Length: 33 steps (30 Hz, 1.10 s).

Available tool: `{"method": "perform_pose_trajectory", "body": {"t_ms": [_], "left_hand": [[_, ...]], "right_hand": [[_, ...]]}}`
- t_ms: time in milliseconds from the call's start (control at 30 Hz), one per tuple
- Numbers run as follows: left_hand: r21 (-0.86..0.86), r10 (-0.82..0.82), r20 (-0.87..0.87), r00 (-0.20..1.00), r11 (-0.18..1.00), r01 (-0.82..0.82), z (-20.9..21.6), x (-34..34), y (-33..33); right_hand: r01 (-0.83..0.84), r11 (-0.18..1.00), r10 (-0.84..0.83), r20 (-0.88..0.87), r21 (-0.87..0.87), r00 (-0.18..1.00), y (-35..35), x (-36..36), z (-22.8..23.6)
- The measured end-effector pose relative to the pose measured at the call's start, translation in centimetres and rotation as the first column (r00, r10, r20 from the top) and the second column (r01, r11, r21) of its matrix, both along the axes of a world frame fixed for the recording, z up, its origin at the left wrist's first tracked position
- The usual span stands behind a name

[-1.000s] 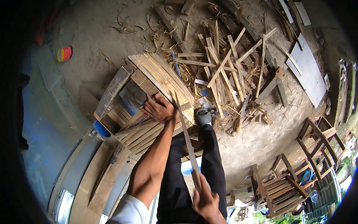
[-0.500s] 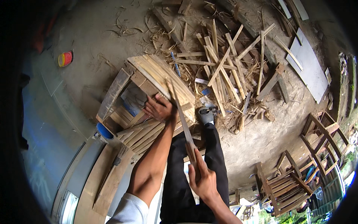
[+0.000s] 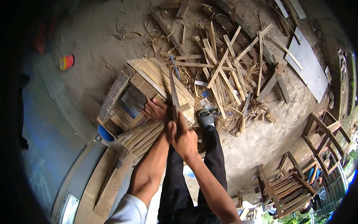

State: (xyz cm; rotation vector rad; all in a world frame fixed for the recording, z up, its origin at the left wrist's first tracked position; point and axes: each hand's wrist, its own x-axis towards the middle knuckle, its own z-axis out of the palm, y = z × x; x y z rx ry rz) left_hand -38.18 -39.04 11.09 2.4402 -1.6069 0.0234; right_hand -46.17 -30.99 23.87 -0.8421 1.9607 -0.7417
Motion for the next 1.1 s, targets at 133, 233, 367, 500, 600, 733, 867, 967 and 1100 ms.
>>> {"method": "perform_pose_trajectory", "body": {"t_ms": [133,233,367,500,600,733,867,967,1100], "left_hand": [[-0.002,0.012,0.039,0.999,1.0,-0.012,0.0,-0.1,0.1],[-0.018,0.024,0.04,0.999,1.0,-0.023,0.1,-0.2,0.1],[0.02,0.019,0.034,0.999,1.0,-0.02,0.2,-0.3,0.0],[-0.036,0.014,0.023,1.0,0.999,-0.013,0.2,-0.7,0.0],[-0.04,0.028,0.022,0.999,0.999,-0.028,0.3,-0.9,0.0],[-0.042,0.016,0.024,1.0,0.999,-0.015,0.5,-0.9,0.0],[-0.058,0.008,-0.012,1.0,0.998,-0.008,0.3,-0.8,0.1],[-0.084,0.01,-0.054,0.998,0.996,-0.015,0.5,-0.8,0.1],[-0.043,0.039,0.027,0.999,0.998,-0.037,0.9,-1.0,-0.1]], "right_hand": [[0.06,0.966,-0.002,0.222,-0.252,0.975,3.1,-1.9,-2.8],[0.024,0.967,0.034,0.224,-0.253,0.974,3.2,-2.2,-2.1],[-0.01,0.994,0.019,0.081,-0.107,0.997,3.4,-0.5,1.1],[-0.034,0.991,0.014,0.154,0.132,0.988,8.7,-2.1,10.2],[-0.087,0.976,0.061,0.133,0.2,0.989,11.0,-3.8,17.0],[-0.051,0.998,0.044,0.147,0.047,0.988,7.9,-4.4,19.4],[-0.167,0.967,0.157,0.069,0.191,0.985,-1.4,-3.2,2.1],[0.017,0.946,-0.034,0.046,0.324,0.998,-3.5,-3.6,-5.5],[0.204,0.979,-0.2,0.112,-0.024,0.973,1.4,-7.1,-3.2]]}}
